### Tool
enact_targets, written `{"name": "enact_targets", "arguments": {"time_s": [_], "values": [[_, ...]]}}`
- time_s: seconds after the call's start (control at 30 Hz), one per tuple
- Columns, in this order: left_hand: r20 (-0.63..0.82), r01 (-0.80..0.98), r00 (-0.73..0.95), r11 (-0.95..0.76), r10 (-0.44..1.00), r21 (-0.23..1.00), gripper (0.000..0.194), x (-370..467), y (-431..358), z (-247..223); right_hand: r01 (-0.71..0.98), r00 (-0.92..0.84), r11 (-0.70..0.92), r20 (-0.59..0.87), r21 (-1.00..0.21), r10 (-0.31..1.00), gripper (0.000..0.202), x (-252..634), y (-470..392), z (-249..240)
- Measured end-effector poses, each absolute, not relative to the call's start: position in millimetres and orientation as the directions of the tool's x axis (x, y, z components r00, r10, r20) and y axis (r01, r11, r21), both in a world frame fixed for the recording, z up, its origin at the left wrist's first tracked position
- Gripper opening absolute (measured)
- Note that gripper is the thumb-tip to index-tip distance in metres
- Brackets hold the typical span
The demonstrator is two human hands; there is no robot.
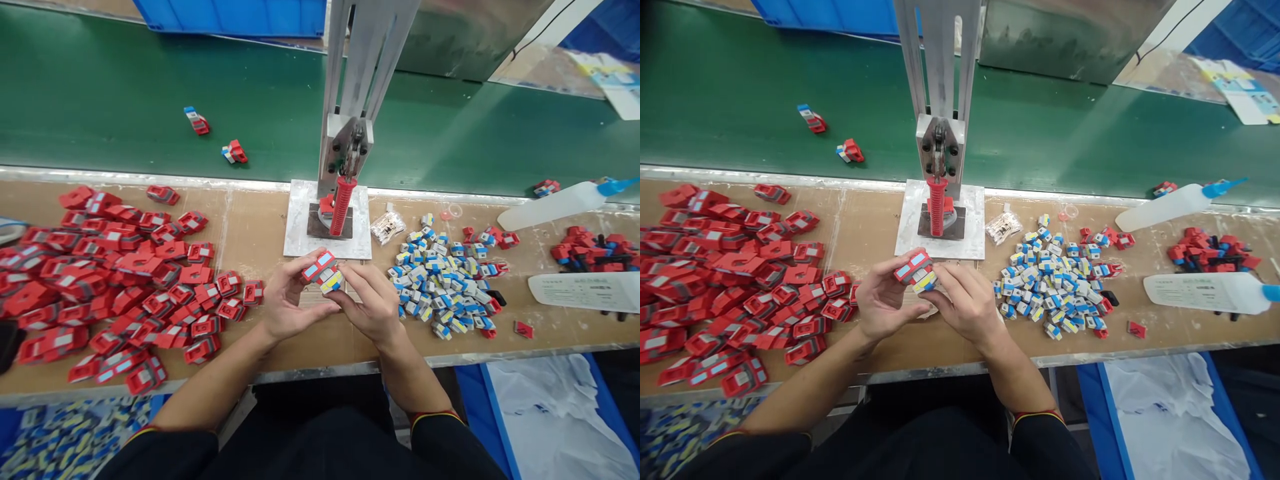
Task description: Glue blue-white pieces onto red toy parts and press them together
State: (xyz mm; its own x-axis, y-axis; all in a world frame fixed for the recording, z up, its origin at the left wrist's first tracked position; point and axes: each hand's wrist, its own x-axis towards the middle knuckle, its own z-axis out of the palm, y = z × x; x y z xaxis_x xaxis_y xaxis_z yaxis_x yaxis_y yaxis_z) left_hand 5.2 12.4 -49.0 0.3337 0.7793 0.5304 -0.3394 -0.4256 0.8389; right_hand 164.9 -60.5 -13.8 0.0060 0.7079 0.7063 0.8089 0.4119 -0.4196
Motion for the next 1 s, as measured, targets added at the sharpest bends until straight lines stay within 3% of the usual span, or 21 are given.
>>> {"name": "enact_targets", "arguments": {"time_s": [0.13,0.27,0.37,0.43,0.57,1.0], "values": [[0.548,-0.305,0.322,-0.464,0.772,0.832,0.056,1.4,19.2,-44.5,0.755,-0.073,0.469,0.652,-0.458,0.754,0.056,173.8,-65.2,-7.2],[0.508,-0.4,0.427,-0.348,0.748,0.848,0.072,-3.8,21.9,-38.1,0.622,-0.035,0.452,0.554,-0.639,0.832,0.071,186.2,-68.7,-1.6],[0.525,-0.481,0.505,-0.283,0.685,0.83,0.067,-5.1,22.2,-35.7,0.509,-0.057,0.473,0.52,-0.719,0.852,0.077,186.6,-67.1,-2.6],[0.566,-0.501,0.498,-0.315,0.657,0.806,0.061,-4.5,23.5,-36.3,0.432,-0.073,0.501,0.525,-0.75,0.848,0.07,183.1,-65.0,-5.0],[0.591,-0.476,0.467,-0.376,0.658,0.795,0.067,-2.6,26.8,-41.9,0.336,0.023,0.474,0.51,-0.814,0.86,0.064,175.1,-63.8,-10.5],[0.73,-0.389,0.4,-0.618,0.555,0.683,0.067,-8.1,25.4,-36.8,0.267,0.045,0.447,0.474,-0.854,0.879,0.056,172.0,-65.6,-7.0]]}}
